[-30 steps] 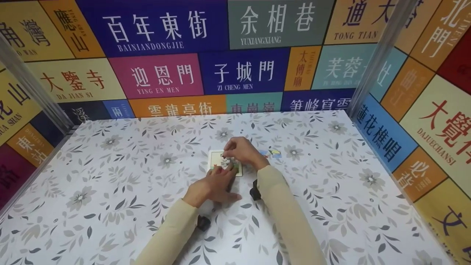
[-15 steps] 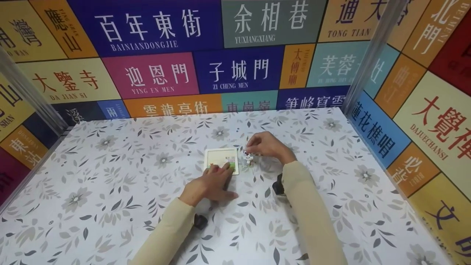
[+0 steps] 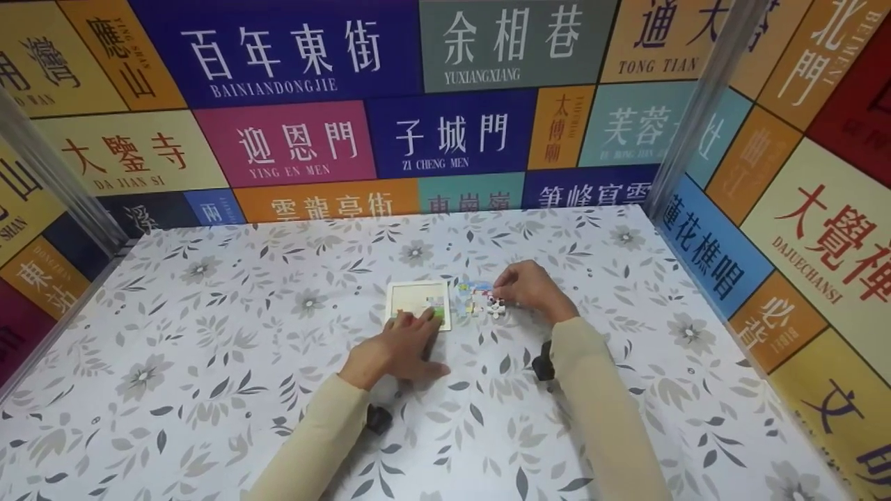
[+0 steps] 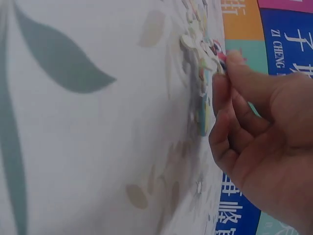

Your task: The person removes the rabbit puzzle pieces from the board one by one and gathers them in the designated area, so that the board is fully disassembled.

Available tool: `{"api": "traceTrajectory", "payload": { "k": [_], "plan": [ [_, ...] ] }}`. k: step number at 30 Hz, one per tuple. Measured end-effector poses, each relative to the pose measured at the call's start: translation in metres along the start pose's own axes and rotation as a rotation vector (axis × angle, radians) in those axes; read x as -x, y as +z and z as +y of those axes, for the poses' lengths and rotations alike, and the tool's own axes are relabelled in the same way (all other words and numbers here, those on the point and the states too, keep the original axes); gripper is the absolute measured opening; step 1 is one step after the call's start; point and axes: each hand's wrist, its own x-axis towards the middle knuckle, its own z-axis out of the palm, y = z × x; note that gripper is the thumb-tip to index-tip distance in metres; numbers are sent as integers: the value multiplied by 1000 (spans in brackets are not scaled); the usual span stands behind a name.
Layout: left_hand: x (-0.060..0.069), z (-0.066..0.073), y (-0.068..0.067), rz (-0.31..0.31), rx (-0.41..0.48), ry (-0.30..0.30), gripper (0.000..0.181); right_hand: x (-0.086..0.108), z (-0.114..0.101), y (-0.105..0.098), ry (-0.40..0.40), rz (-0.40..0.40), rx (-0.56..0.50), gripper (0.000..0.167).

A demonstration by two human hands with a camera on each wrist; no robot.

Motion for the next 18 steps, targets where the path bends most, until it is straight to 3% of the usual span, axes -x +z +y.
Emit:
{"api": "traceTrajectory", "payload": {
  "k": [4,18],
  "plan": [
    [-1,-1,2,21,-20,19,90,0,0,9,36,35,26,18],
    [1,-2,0,4,-8,11,92,-2,-2,21,50,85,57,10]
  ]
}}
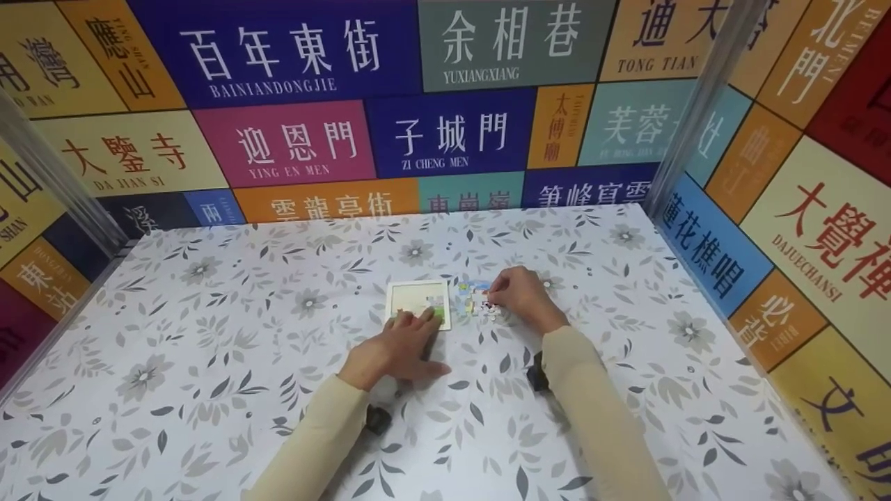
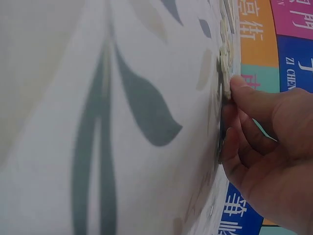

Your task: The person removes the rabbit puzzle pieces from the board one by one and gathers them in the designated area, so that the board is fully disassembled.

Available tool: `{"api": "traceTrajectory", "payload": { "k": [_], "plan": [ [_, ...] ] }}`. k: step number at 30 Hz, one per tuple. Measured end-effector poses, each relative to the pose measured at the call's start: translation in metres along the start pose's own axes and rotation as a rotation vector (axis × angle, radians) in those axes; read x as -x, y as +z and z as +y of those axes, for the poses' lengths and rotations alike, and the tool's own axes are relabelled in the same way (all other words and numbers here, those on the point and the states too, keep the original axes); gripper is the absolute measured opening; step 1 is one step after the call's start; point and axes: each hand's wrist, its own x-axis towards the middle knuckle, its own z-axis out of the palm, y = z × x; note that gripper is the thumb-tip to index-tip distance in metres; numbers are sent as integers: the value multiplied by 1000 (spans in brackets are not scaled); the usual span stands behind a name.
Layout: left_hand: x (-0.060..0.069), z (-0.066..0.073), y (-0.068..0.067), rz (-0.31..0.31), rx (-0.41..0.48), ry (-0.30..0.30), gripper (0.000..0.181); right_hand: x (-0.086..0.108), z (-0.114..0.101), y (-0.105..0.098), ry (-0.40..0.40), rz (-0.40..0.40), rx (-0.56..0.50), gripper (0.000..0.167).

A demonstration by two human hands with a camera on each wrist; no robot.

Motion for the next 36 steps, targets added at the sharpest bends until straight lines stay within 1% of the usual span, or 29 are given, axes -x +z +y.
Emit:
{"api": "traceTrajectory", "payload": {
  "k": [3,7,10,15,21,25,28,32,36],
  "plan": [
    [2,-3,-2,-29,17,13,90,-1,-4,2,15,2,-34,10],
    [4,-10,-5,-70,69,28,87,-3,-17,5,31,-4,-95,12],
    [5,-12,-6,-87,93,32,86,-5,-26,9,10,-15,-107,15],
    [6,-11,-12,-99,69,50,84,-10,-39,19,-58,-57,-112,21],
    [7,-7,-15,-99,34,55,77,-16,-50,31,-82,-100,-86,24],
    [8,-7,-14,-91,23,62,72,-19,-55,35,-116,-125,-60,25],
    [8,-8,-14,-81,35,65,69,-21,-58,38,-115,-137,-16,24],
    [8,-10,-14,-91,61,65,68,-24,-60,40,-96,-134,48,24],
    [8,-13,-13,-99,73,50,69,-26,-61,42,-95,-155,72,23]
  ]
}}
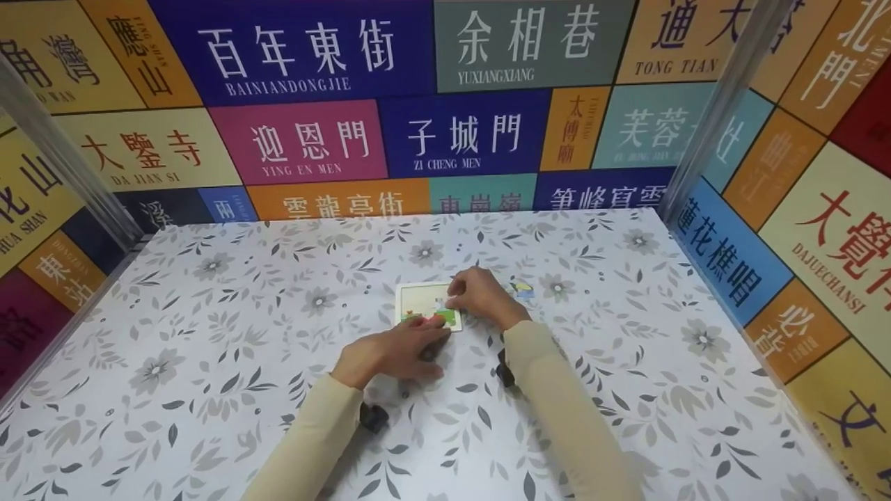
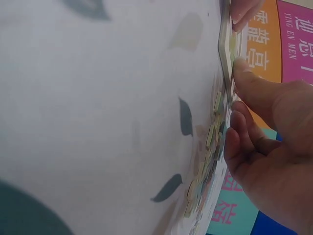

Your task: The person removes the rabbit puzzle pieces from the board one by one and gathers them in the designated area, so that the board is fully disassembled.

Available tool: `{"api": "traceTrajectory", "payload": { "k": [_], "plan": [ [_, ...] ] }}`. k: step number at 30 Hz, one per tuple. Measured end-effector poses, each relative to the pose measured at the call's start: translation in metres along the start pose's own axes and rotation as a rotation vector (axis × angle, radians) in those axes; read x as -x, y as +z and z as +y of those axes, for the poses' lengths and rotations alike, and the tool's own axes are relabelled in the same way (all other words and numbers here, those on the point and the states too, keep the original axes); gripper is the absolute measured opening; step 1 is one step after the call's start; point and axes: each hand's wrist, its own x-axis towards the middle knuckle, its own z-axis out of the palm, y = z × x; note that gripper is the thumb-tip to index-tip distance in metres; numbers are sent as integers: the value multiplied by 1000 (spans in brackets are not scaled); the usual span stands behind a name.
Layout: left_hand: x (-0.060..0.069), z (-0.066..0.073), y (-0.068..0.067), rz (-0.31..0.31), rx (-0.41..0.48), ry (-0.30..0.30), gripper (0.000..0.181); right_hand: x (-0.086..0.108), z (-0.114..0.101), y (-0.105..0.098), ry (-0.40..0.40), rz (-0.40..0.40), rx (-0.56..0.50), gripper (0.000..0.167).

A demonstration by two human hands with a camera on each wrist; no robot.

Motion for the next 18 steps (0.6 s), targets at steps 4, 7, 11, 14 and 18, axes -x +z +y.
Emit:
{"api": "traceTrajectory", "payload": {
  "k": [4,7,11,14,18],
  "plan": [
    [-2,-2,1,18,1,9,67,2,0,-3,-2,-17,-11,18],
    [-3,-3,2,45,-14,44,62,3,1,-4,-8,-12,-30,17],
    [-4,-4,3,68,-32,69,58,4,2,-4,-3,-3,-75,18],
    [-5,-5,4,69,-29,68,58,5,0,-4,8,1,-117,17],
    [-4,-6,4,65,-12,58,62,6,-4,-5,-9,24,-139,13]
  ]
}}
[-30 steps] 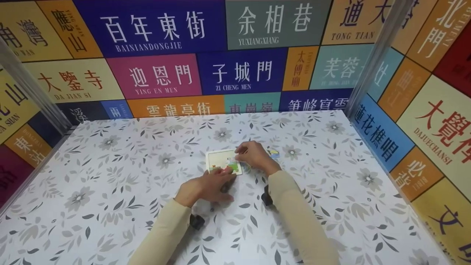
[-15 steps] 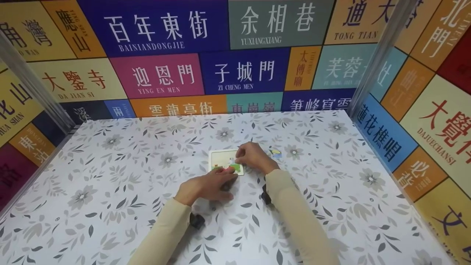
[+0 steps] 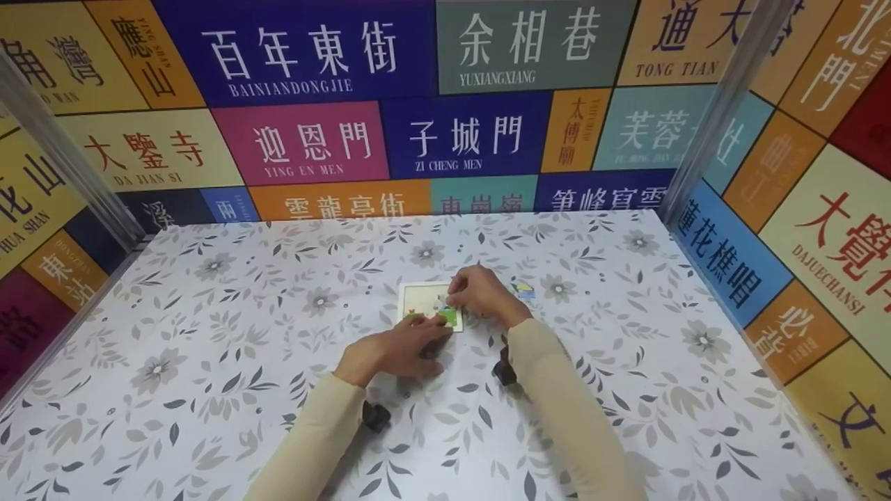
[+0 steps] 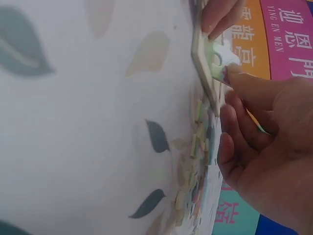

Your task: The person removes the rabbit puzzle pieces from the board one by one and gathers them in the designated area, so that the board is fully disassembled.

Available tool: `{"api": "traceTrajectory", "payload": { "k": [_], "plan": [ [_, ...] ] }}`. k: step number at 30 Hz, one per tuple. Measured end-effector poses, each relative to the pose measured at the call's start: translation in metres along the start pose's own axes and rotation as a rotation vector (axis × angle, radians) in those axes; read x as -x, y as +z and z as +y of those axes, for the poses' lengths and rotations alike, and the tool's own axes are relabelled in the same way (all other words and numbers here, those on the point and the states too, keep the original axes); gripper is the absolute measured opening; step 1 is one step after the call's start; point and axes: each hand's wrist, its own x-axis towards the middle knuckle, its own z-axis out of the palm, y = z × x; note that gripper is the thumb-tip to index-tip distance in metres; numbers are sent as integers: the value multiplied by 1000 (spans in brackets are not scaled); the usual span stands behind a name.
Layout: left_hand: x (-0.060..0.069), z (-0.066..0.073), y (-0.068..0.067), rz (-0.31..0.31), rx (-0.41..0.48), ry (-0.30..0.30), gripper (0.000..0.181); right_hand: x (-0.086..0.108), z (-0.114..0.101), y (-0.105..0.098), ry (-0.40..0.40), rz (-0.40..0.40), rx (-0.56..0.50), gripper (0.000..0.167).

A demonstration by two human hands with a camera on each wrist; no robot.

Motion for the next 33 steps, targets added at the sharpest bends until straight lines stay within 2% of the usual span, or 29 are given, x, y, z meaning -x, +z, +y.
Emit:
{"api": "traceTrajectory", "payload": {
  "k": [9,15,19,27,33],
  "plan": [
    [0,-2,-1,-17,7,-28,67,9,1,-12,-94,85,-44,10],
    [1,-2,-1,-23,28,-53,67,17,19,-27,-108,83,-54,12],
    [1,-2,-1,-23,29,-44,66,27,34,-39,-131,78,-64,15],
    [2,0,-3,-44,65,-50,67,46,60,-62,-94,52,-68,20],
    [1,3,-2,-50,72,-50,67,55,80,-72,-18,26,-32,23]
  ]
}}
